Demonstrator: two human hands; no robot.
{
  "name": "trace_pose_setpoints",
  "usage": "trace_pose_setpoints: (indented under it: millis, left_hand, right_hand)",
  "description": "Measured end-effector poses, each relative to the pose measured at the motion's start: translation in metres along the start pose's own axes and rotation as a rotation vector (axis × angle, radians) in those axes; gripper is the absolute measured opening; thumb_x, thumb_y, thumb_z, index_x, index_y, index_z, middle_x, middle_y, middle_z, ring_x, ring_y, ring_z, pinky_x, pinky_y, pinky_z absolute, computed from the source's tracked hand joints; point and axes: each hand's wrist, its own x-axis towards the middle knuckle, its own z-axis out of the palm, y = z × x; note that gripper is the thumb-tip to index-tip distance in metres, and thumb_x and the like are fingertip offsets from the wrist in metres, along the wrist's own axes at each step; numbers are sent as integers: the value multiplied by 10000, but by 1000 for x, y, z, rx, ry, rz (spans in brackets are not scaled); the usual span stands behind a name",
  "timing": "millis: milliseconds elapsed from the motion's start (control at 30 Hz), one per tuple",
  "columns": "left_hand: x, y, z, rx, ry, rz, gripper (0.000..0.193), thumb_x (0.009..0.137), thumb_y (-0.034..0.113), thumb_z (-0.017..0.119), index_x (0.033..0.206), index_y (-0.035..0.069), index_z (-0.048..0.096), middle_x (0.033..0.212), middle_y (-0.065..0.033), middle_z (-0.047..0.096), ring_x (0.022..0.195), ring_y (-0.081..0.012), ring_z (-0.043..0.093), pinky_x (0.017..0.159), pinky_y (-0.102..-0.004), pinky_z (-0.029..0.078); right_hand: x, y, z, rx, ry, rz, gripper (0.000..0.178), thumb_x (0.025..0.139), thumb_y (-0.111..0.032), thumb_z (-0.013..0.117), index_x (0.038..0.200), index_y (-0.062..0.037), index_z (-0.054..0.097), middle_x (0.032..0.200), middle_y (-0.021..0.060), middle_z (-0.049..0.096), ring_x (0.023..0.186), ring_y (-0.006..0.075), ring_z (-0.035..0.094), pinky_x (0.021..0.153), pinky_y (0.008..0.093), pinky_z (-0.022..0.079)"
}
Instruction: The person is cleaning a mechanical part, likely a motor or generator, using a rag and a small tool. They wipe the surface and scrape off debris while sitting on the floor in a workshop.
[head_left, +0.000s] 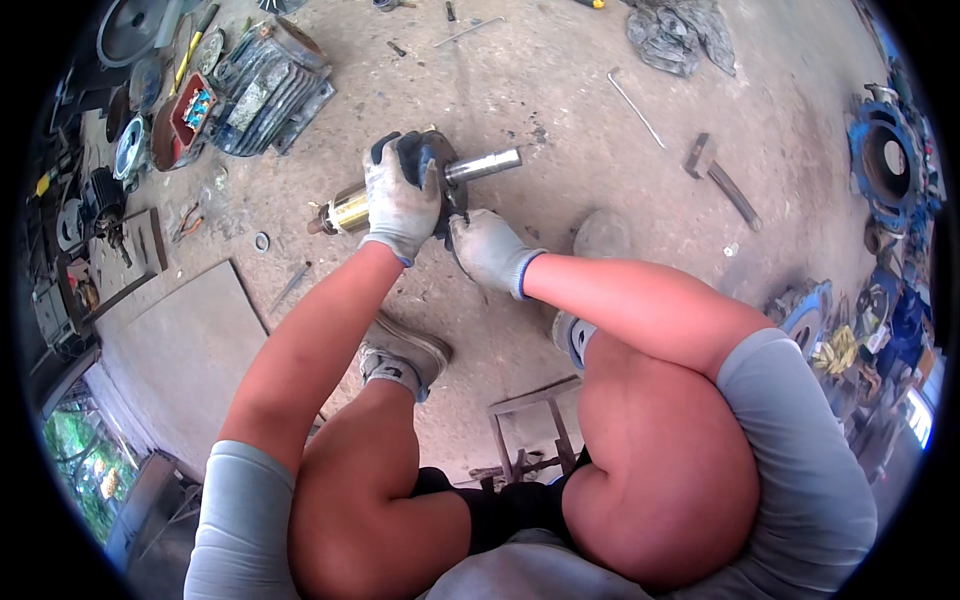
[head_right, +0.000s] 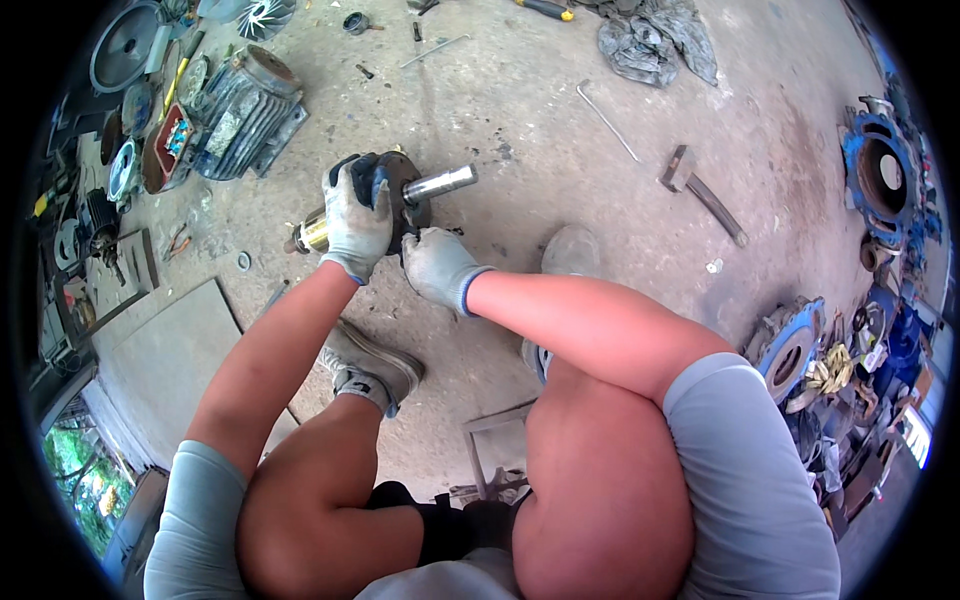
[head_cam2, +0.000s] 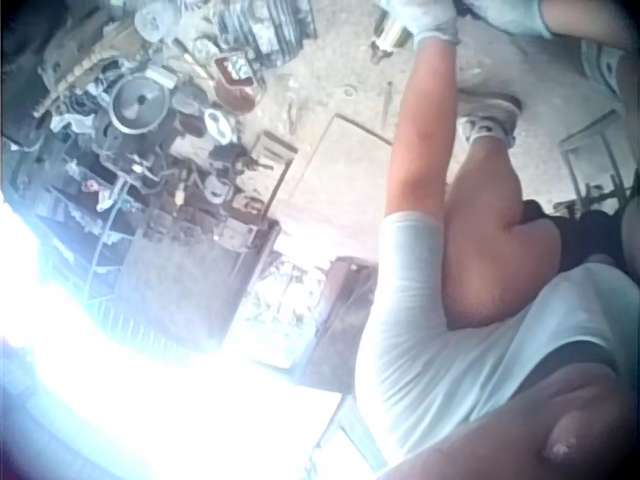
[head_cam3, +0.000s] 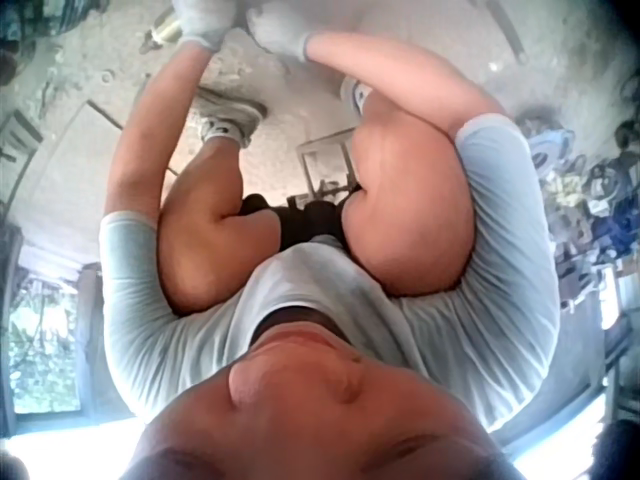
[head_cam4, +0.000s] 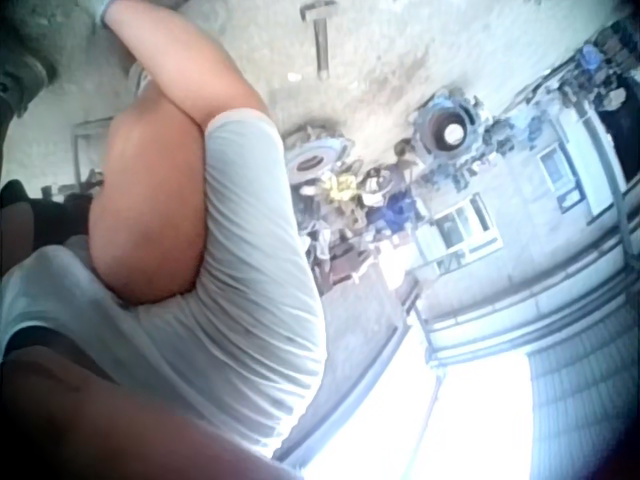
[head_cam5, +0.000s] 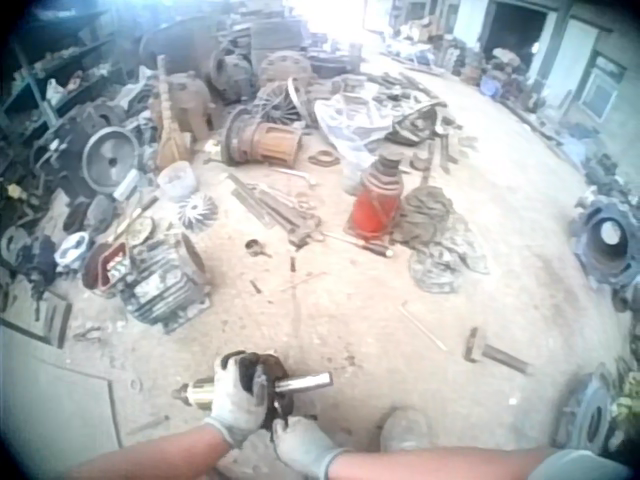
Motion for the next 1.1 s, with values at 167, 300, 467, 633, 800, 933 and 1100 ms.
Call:
trace_pose_setpoints:
  millis: [167,300,467,633,800,933,1100]
  left_hand:
    - [15,-2,0,-15,-29,-83,426,925,123,742,1309,-20,626,1251,-274,653,1270,-477,546,1110,-538,455]
    - [11,-7,1,17,4,-24,402,939,141,738,1292,-18,630,1240,-263,662,1242,-471,555,1087,-537,464]
    - [15,-2,0,-22,-1,-37,396,938,149,740,1283,-15,637,1235,-263,662,1237,-467,559,1084,-538,463]
    - [13,-7,1,-25,37,-24,356,956,106,726,1288,4,652,1248,-247,643,1210,-450,587,1065,-502,490]
    - [9,-9,-5,-52,36,-70,366,959,125,718,1301,9,657,1286,-256,640,1255,-478,568,1095,-526,472]
    - [11,-12,-3,-71,17,-67,395,982,168,680,1335,-4,630,1317,-275,628,1273,-489,557,1115,-541,455]
    - [9,-14,-5,-77,-2,-51,379,1007,174,653,1344,2,629,1355,-277,610,1294,-483,549,1119,-540,458]
  right_hand:
    - [5,14,-5,360,-27,277,356,1085,-277,529,1106,33,700,1048,327,736,1024,500,709,911,572,552]
    - [0,24,-5,236,-54,181,346,1086,-302,536,1121,5,692,1075,314,742,1049,488,711,946,565,548]
    - [22,60,-32,-58,-169,4,285,1060,-284,560,1162,-35,650,1058,264,757,1050,458,725,930,563,553]
    - [20,63,-33,-180,-150,-28,235,1033,-248,578,1167,-65,638,1066,234,761,1010,438,737,892,549,569]
    - [-3,39,-43,22,-49,142,328,1123,-355,516,1019,-68,635,869,200,735,826,385,734,743,522,562]
    - [1,15,-60,1360,-488,700,405,1156,-461,454,960,-138,600,725,77,617,618,230,600,564,391,472]
    - [12,-4,-60,1527,-461,805,432,1160,-520,405,922,-198,567,692,-13,515,561,144,480,511,299,362]
